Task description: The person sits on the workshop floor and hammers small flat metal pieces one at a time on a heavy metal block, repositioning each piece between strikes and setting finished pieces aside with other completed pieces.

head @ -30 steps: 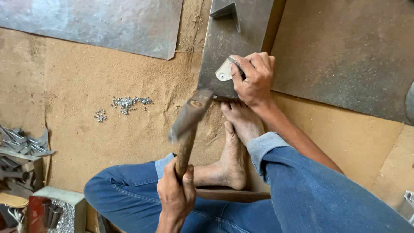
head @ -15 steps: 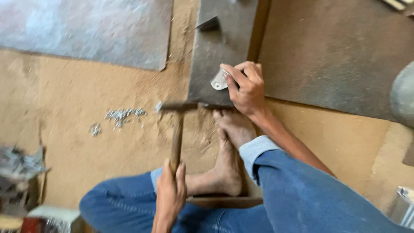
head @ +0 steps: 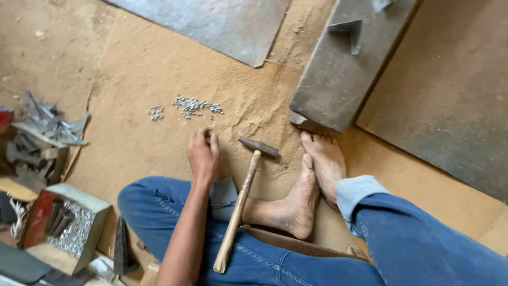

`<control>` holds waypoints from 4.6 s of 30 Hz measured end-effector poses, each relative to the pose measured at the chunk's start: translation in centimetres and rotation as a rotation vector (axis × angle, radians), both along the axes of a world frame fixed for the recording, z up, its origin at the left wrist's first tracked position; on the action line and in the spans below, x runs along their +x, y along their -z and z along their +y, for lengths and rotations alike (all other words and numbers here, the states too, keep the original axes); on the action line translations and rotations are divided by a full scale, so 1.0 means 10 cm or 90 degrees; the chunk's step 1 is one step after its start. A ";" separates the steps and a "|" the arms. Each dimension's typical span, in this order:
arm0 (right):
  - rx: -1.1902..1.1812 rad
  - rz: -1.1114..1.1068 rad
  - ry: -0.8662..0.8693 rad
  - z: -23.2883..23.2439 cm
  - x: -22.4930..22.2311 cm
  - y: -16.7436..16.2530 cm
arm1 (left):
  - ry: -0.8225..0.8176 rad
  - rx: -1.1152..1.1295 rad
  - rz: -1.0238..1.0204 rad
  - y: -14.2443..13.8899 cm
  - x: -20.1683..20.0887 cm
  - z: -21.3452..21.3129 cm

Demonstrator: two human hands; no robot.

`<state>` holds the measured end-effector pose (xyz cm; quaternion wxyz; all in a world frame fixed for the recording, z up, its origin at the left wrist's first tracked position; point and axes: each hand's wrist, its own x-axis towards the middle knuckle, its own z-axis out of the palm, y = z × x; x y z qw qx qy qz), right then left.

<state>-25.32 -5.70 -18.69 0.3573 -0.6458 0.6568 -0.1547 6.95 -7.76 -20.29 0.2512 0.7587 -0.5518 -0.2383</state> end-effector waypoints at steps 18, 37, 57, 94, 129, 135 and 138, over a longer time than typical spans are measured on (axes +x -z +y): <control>-0.392 0.131 -0.027 -1.99 -0.61 -0.62 | -0.081 -0.035 0.254 -0.21 -0.58 -0.09; -0.499 -0.038 0.058 -0.85 -0.40 -0.19 | 0.260 0.432 -0.054 -0.74 -0.60 0.92; -0.556 -0.019 0.016 -0.90 -0.38 -0.35 | 0.263 0.040 0.010 -1.38 -1.15 0.59; -0.502 0.046 0.186 -0.77 -0.37 -0.17 | -0.170 -0.093 0.360 -0.01 -0.53 -0.18; -0.473 -0.074 0.050 -0.83 -0.45 -0.20 | 0.306 0.079 0.092 -1.07 -1.11 0.76; -0.486 -0.053 0.048 -0.83 -0.47 -0.16 | 0.166 -0.208 -0.049 -1.46 -1.10 0.77; -0.481 -0.073 0.059 -0.82 -0.46 -0.16 | 0.279 -0.218 0.079 -1.41 -1.01 0.66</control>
